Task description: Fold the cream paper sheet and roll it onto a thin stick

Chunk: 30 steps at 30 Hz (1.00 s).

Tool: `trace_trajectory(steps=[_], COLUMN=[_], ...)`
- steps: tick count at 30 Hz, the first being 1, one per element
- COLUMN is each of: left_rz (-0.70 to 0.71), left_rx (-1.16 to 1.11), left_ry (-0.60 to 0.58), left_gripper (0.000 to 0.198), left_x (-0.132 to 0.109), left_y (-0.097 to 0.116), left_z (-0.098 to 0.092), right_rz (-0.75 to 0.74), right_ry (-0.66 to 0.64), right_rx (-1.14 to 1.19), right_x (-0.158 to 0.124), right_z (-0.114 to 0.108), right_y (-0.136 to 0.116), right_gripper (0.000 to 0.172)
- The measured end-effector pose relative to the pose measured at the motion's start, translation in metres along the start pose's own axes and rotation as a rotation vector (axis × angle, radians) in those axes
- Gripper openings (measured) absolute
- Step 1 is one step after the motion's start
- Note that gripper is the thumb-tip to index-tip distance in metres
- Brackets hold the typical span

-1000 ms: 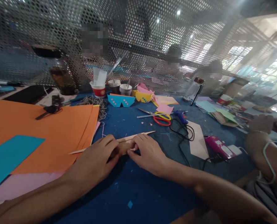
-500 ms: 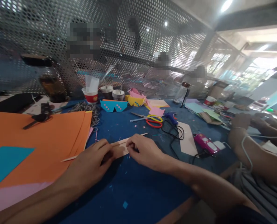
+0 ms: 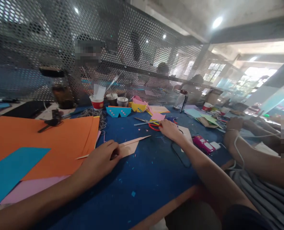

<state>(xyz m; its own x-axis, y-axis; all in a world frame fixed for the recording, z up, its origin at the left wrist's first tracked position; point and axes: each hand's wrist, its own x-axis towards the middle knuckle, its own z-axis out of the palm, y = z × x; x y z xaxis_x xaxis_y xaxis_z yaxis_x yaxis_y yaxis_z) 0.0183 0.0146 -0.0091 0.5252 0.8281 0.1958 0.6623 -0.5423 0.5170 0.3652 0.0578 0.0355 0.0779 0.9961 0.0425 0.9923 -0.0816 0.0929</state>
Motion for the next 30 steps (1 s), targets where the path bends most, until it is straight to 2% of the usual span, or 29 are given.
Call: trace_trajectory(steps=[5, 11, 16, 21, 25, 30], left_rz=[-0.026, -0.055, -0.019, 0.038, 0.102, 0.088], left_rx=[-0.004, -0.009, 0.000, 0.033, 0.101, 0.122], left_ry=[0.030, 0.049, 0.048, 0.058, 0.082, 0.090], left_gripper=[0.024, 0.041, 0.038, 0.036, 0.041, 0.041], left_x=[0.000, 0.004, 0.004, 0.002, 0.005, 0.007], left_y=[-0.001, -0.007, -0.010, -0.012, -0.016, -0.019], left_z=[0.002, 0.008, 0.007, 0.004, 0.007, 0.008], right_rz=[-0.013, -0.041, -0.064, -0.094, -0.127, -0.191], right_ry=[-0.026, -0.094, -0.189, -0.283, -0.338, -0.451], right_rx=[-0.011, -0.038, -0.057, -0.043, 0.033, 0.233], right_x=[0.012, 0.029, 0.039, 0.035, 0.024, 0.015], right_z=[0.000, -0.003, -0.011, -0.026, -0.043, -0.061], right_y=[0.010, 0.014, 0.012, 0.014, 0.023, 0.042], right_gripper=[0.040, 0.045, 0.047, 0.038, 0.017, 0.020])
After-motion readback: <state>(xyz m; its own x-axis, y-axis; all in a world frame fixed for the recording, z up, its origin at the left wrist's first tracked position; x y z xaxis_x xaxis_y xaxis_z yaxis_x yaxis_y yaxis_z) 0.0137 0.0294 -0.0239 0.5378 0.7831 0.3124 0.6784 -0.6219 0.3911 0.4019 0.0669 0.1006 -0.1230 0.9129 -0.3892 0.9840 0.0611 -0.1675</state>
